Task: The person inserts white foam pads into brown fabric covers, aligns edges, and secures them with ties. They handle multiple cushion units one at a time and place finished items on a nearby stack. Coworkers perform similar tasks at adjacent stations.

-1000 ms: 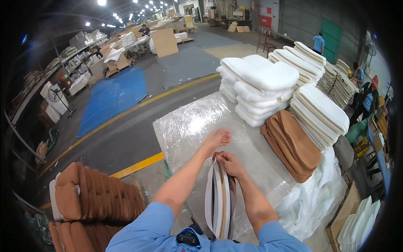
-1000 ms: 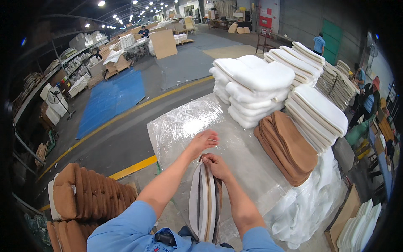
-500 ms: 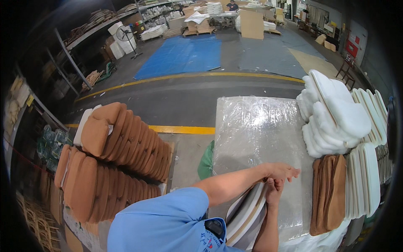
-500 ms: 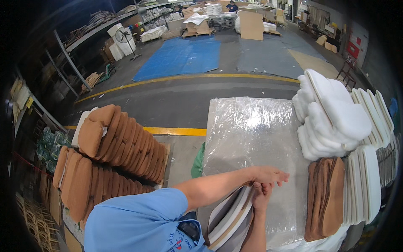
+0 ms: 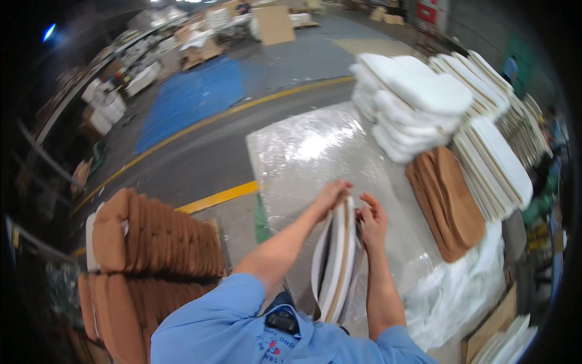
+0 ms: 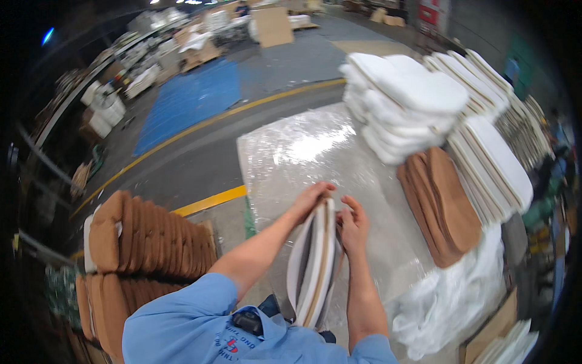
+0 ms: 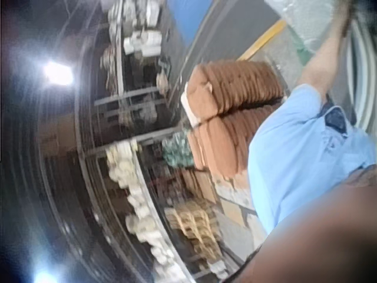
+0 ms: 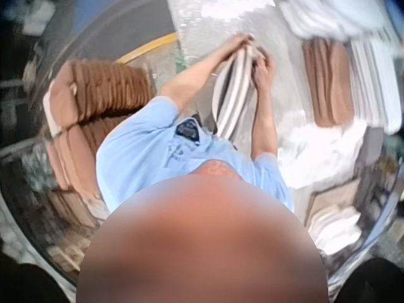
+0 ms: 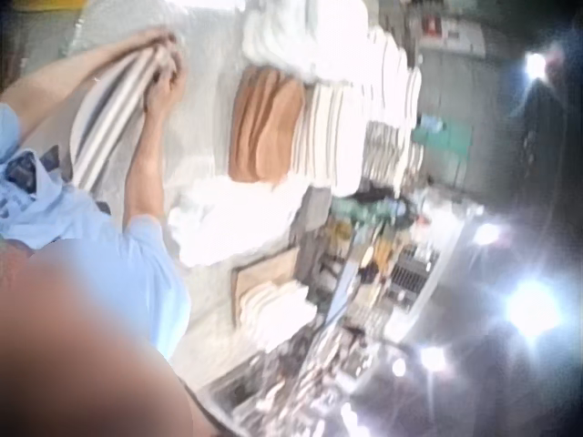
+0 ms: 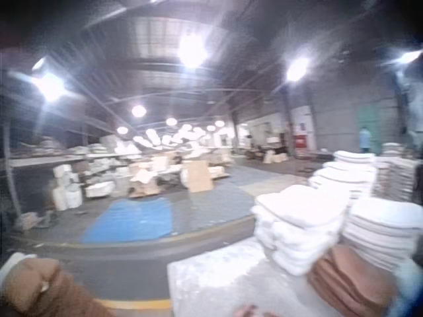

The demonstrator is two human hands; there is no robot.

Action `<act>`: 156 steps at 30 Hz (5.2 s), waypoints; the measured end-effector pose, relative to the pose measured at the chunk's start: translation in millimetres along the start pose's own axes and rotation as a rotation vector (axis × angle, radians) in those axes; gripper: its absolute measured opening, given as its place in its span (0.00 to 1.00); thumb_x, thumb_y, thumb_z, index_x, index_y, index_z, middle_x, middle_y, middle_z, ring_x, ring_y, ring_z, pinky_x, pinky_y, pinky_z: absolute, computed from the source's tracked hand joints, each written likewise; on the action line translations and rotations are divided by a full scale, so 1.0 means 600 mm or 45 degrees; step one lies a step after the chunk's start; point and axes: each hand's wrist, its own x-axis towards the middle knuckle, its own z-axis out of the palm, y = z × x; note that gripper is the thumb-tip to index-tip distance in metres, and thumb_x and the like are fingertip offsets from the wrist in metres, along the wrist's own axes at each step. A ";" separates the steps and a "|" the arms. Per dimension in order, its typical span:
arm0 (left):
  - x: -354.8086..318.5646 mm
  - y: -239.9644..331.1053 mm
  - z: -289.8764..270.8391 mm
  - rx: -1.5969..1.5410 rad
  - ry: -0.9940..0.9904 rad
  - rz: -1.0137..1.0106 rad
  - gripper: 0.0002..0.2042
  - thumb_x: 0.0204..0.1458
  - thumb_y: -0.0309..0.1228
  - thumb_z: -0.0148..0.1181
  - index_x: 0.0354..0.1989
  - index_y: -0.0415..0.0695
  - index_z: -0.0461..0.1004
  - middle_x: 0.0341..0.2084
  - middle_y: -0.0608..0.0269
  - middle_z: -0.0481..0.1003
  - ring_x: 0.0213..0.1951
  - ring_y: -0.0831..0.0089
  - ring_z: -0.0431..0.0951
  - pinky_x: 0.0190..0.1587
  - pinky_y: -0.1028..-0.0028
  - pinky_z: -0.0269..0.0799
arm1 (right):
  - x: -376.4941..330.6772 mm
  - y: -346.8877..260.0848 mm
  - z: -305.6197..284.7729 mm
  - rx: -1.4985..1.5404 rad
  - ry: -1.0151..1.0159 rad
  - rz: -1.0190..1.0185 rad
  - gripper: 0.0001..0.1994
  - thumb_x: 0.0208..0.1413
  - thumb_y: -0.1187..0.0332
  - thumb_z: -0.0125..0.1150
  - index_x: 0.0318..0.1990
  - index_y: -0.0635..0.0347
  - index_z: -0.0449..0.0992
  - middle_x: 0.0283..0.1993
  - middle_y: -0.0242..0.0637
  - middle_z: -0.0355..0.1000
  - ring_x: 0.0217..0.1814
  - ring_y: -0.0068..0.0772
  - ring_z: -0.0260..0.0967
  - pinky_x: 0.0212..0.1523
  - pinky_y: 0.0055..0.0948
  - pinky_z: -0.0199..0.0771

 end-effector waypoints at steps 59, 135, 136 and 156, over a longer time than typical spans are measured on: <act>-0.305 0.021 -0.154 0.041 0.124 -0.263 0.23 0.72 0.46 0.50 0.57 0.35 0.75 0.52 0.56 0.79 0.53 0.67 0.78 0.57 0.64 0.73 | -0.380 -0.001 -0.206 0.070 1.037 0.017 0.34 0.75 0.41 0.39 0.41 0.66 0.81 0.39 0.38 0.79 0.43 0.30 0.74 0.49 0.32 0.73; -0.094 -0.056 0.423 0.404 -0.667 0.608 0.12 0.67 0.30 0.52 0.35 0.38 0.80 0.44 0.55 0.73 0.49 0.61 0.74 0.57 0.66 0.68 | -0.147 -0.094 -0.334 0.101 0.563 0.086 0.19 0.72 0.52 0.56 0.54 0.59 0.78 0.45 0.28 0.76 0.50 0.20 0.70 0.53 0.25 0.70; -0.094 -0.059 0.419 0.397 -0.661 0.604 0.12 0.66 0.30 0.52 0.35 0.39 0.80 0.44 0.55 0.73 0.49 0.61 0.74 0.57 0.66 0.68 | -0.145 -0.089 -0.326 0.125 0.569 0.075 0.18 0.72 0.52 0.56 0.53 0.59 0.78 0.44 0.27 0.75 0.49 0.19 0.70 0.52 0.24 0.70; -0.100 -0.049 0.393 0.391 -0.659 0.690 0.10 0.67 0.28 0.52 0.37 0.39 0.79 0.42 0.55 0.73 0.48 0.62 0.74 0.55 0.68 0.69 | -0.147 -0.107 -0.263 0.190 0.675 -0.010 0.11 0.70 0.63 0.61 0.52 0.56 0.72 0.35 0.24 0.68 0.37 0.15 0.65 0.41 0.20 0.70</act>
